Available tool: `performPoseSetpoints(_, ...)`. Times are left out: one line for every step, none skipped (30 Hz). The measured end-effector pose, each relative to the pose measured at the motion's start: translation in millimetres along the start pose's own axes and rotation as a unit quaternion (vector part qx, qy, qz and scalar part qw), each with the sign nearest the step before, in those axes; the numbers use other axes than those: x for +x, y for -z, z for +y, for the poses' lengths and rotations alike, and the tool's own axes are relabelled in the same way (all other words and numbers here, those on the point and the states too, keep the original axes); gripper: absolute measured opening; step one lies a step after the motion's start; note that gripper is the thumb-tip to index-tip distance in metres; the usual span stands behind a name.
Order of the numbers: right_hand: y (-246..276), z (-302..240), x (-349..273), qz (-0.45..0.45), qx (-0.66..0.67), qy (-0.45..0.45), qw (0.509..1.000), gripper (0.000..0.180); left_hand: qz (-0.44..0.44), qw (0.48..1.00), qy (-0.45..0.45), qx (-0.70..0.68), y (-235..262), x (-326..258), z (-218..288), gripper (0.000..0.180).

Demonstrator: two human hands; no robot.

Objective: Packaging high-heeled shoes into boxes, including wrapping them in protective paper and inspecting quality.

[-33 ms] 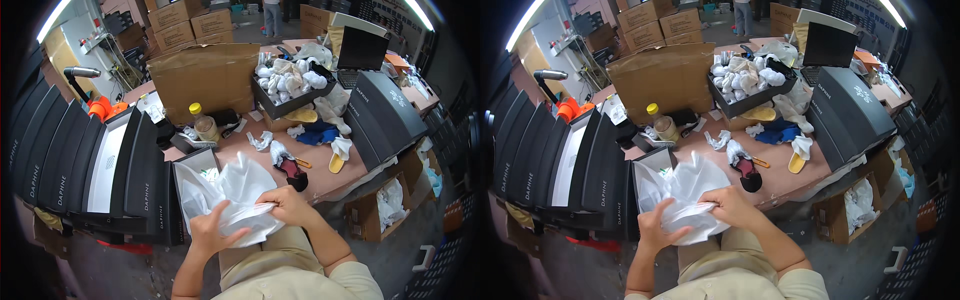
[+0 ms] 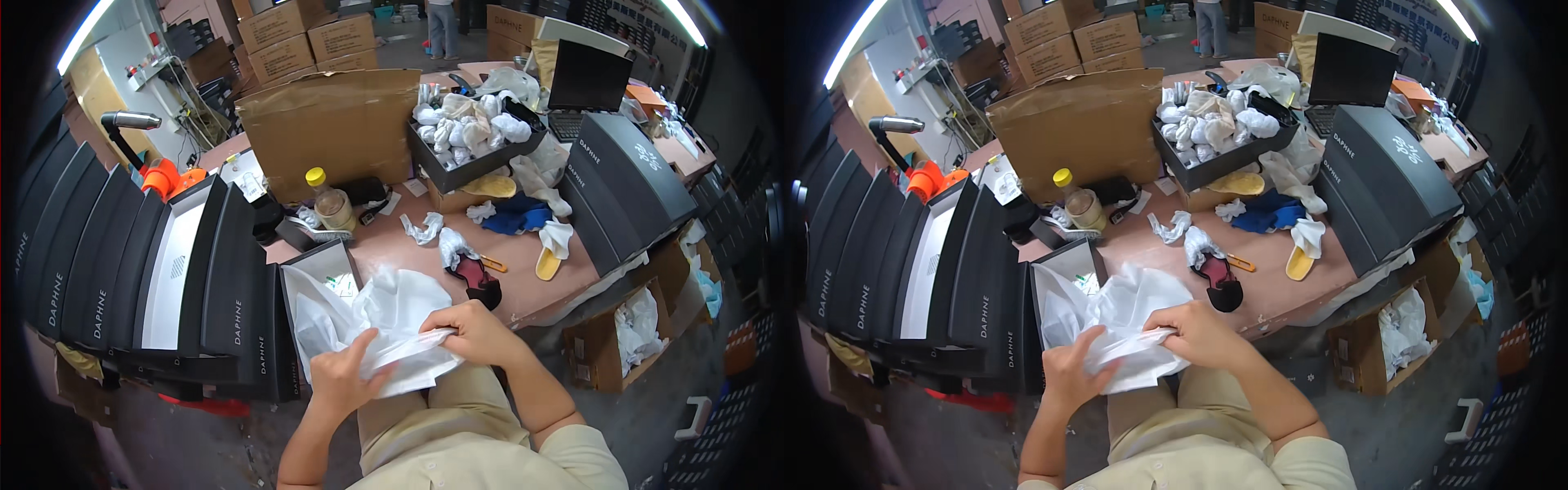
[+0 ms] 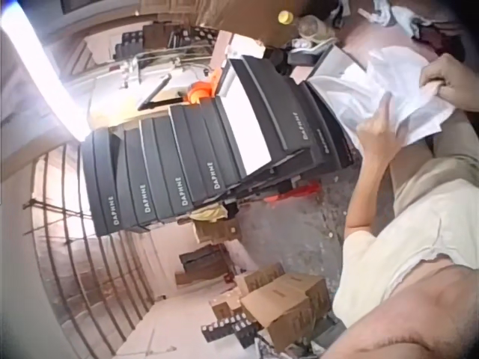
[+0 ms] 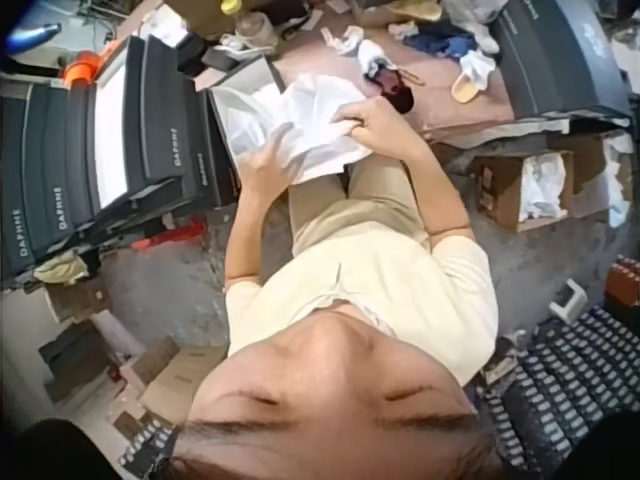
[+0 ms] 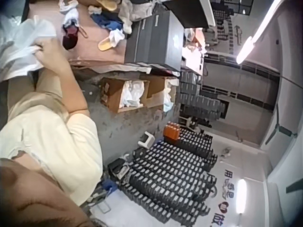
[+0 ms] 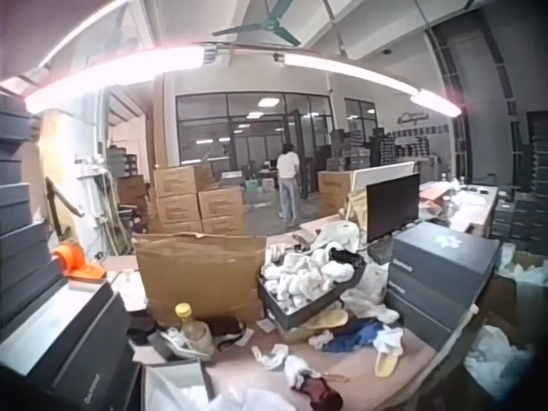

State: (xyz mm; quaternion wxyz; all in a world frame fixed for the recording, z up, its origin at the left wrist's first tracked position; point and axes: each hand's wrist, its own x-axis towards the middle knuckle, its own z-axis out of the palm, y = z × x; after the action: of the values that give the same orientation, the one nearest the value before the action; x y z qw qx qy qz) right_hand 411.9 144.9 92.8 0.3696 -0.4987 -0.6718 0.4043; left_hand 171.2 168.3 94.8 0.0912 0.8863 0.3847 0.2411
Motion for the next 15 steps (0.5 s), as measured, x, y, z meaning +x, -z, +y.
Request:
performPoseSetpoints(9.5, 1.1, -3.2, 0.05, -0.039, 0.039, 0.997, 0.019, 0.004, 1.0, 0.014, -0.002, -0.6, -0.2, -3.4, 0.04)
performPoseSetpoints(20.9, 3.1, -5.5, 0.103, -0.08, 0.08, 0.988, 0.022, 0.012, 1.0, 0.026, -0.003, 0.3, 5.8, -8.3, 0.045)
performPoseSetpoints(27.1, 5.3, -7.7, 0.153, -0.121, 0.122, 0.973, 0.025, 0.02, 0.999, 0.039, -0.004, 2.8, 12.1, -13.9, 0.049)
performPoseSetpoints(29.6, 8.1, -8.5, 0.232, -0.227, 0.094, 0.941, 0.028, -0.036, 0.992, 0.098, -0.07, 20.2, 20.4, -13.7, 0.061)
performPoseSetpoints(31.3, 12.7, -11.0, 0.307, -0.328, 0.064, 0.891, 0.03, -0.014, 0.985, 0.052, -0.162, 26.7, 30.3, -23.4, 0.064)
performPoseSetpoints(34.5, 26.5, -10.6, 0.313, -0.364, 0.031, 0.877, 0.034, -0.033, 0.977, 0.033, -0.21, 37.9, 43.9, -29.4, 0.06)
performPoseSetpoints(36.9, 40.0, -9.4, 0.313, -0.401, -0.003, 0.861, 0.037, -0.052, 0.964, 0.017, -0.259, 48.3, 57.0, -33.3, 0.056)
performPoseSetpoints(42.4, 71.5, -8.9, 0.25, -0.378, -0.044, 0.89, 0.041, -0.052, 0.943, 0.03, -0.328, 52.5, 73.7, -34.9, 0.052)
performPoseSetpoints(47.5, 91.9, -8.7, 0.182, -0.349, -0.08, 0.916, 0.046, -0.05, 0.918, 0.048, -0.392, 57.9, 90.5, -34.9, 0.047)
performPoseSetpoints(55.8, 96.8, -6.5, 0.127, -0.289, -0.109, 0.943, 0.046, -0.015, 0.932, 0.042, -0.359, 59.7, 110.5, -36.8, 0.04)
performPoseSetpoints(65.5, 99.4, -1.5, 0.069, -0.229, -0.136, 0.961, 0.046, 0.023, 0.945, 0.036, -0.324, 60.4, 130.6, -39.9, 0.033)
performPoseSetpoints(72.6, 101.7, -0.6, 0.012, -0.167, -0.165, 0.972, 0.046, 0.093, 0.967, 0.032, -0.235, 62.2, 150.8, -39.1, 0.027)
performPoseSetpoints(76.0, 107.0, -7.7, 0.03, -0.124, -0.16, 0.979, 0.046, 0.159, 0.976, 0.028, -0.145, 60.9, 169.6, -35.4, 0.022)
performPoseSetpoints(78.5, 112.8, -19.0, 0.052, -0.082, -0.155, 0.983, 0.046, 0.221, 0.971, 0.047, -0.077, 59.4, 187.3, -26.6, 0.02)
performPoseSetpoints(79.1, 116.1, -32.1, 0.075, -0.039, -0.15, 0.985, 0.046, 0.281, 0.957, 0.067, -0.009, 56.7, 200.9, -15.8, 0.019)
